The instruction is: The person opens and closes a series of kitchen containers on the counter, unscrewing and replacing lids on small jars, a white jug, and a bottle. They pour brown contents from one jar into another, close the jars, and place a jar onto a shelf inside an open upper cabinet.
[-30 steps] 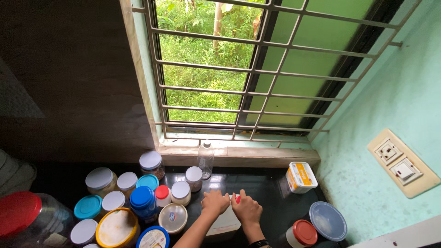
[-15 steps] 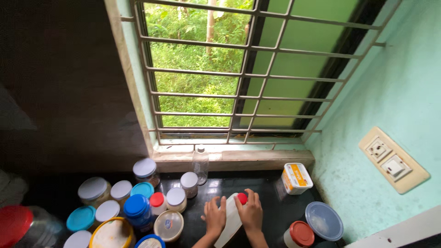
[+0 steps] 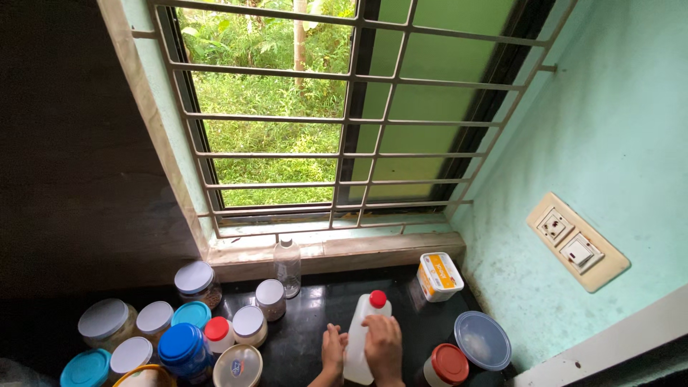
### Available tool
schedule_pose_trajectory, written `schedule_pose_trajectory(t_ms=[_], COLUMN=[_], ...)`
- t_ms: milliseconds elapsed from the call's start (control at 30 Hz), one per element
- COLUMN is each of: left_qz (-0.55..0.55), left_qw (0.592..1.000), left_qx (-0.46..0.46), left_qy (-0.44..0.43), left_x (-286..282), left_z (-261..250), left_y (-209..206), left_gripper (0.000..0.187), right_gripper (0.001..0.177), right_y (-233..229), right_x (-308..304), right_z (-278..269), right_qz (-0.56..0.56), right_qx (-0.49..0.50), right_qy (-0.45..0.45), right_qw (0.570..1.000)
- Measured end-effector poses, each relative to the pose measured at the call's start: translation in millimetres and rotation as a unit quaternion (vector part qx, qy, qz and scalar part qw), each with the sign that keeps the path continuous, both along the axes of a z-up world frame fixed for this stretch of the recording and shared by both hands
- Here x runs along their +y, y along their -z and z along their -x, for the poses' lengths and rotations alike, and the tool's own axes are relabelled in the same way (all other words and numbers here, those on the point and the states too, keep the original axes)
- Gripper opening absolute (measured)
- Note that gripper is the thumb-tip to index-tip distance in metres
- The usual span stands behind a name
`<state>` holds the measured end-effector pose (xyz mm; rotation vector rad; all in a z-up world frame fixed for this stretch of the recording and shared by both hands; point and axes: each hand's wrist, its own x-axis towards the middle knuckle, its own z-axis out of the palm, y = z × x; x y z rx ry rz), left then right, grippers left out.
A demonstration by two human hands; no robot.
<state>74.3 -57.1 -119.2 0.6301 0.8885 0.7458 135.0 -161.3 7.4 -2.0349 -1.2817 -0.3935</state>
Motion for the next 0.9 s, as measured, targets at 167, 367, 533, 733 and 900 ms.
schedule_pose_trajectory(t_ms=[167,367,533,733,900], left_qz=[-0.010,0.008,0.012,-0.050,-0.045], left_qw=[0.997,0.985,0.965,0.940,0.942], left_qx=[-0.078,-0.032,-0.007,0.046,0.043], left_qy=[0.026,0.168,0.262,0.335,0.329], left_x=[-16.5,-32.0,-36.1,-43.1,-45.3], left_z=[-25.5,-26.8,-36.8,-52.0,-55.1], left_y=[31.1,12.3,-5.2,4.6,13.2], left_gripper=[0.057,0.052,0.054,0.058,0.055], right_gripper=[0.013,0.011,0.012,0.013,0.016], right_y=[-13.0,-18.5,-13.8,3.5,13.6], right_x=[-0.9,-5.9,-8.1,-11.5,-22.9], right_z=[-23.1,-62.9,-101.5,-170.4,-221.1], right_qz=[0.036,0.008,0.005,0.016,0.001], right_qx=[0.085,0.063,0.059,0.041,0.025], right_qy=[0.049,0.015,-0.003,-0.043,-0.104], right_qw=[0.995,0.998,0.998,0.998,0.994])
